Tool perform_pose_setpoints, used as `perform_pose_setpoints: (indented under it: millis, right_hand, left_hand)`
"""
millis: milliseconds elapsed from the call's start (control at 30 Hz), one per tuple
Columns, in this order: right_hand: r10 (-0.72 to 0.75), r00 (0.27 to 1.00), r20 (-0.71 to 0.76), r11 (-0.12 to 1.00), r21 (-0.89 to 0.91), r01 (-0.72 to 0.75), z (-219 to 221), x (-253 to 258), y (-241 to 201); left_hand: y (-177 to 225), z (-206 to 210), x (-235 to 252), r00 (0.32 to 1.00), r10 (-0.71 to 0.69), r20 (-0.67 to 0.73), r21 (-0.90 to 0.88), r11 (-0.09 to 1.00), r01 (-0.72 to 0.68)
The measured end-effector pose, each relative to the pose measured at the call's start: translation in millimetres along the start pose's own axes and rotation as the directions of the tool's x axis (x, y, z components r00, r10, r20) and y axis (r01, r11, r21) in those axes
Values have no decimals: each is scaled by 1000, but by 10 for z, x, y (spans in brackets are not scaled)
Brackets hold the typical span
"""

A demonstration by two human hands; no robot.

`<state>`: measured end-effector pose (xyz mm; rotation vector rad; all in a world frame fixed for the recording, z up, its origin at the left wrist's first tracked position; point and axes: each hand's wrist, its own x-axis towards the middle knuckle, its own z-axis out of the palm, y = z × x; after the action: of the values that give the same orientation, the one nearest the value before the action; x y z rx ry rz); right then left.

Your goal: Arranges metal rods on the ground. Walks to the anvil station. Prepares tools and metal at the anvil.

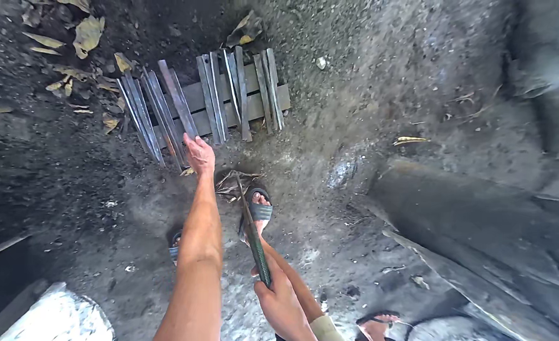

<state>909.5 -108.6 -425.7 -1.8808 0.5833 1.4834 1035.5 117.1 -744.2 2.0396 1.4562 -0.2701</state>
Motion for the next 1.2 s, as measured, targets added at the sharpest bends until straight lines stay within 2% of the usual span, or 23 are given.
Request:
perform_pose_setpoints:
  millis: [200,367,467,567,667,767,833,1000,1200]
  right_hand:
    - [-3,1000,2,1000,-1,3,-20,-1,-10]
    - [-5,1000,3,1000,-20,5,-7,7,-9]
    - [6,1000,4,1000,-23,-6,-28,2,-4]
    - [17,1000,-11,1000,5,-17,-48,12,22]
    - [31,999,-31,999,45,-29,-41,20,51]
    - [17,999,-31,999,35,-16,-97,17,78]
    - [-1,999,-52,1000,24,3,-144,24,96]
    - [-20,997,-78,999,39,23,-246,27,97]
    - [-9,999,-50,991,131,16,-381,40,-2]
  left_hand:
    - [-163,-79,86,997,68,37,52,996,-70]
    - [-11,-214,-6,988,-37,152,205,979,5]
    - [-23,-357,-168,983,-49,175,244,970,5]
    - [-33,-583,-423,991,73,114,285,953,-103]
    - [28,-686,-532,972,201,121,220,950,-223]
    - [326,-605,-352,945,241,222,167,945,-281]
    - [637,-475,-152,940,212,268,156,953,-260]
    - [1110,-53,238,975,131,180,292,939,-181]
    - [1208,92,455,989,70,131,340,934,-111]
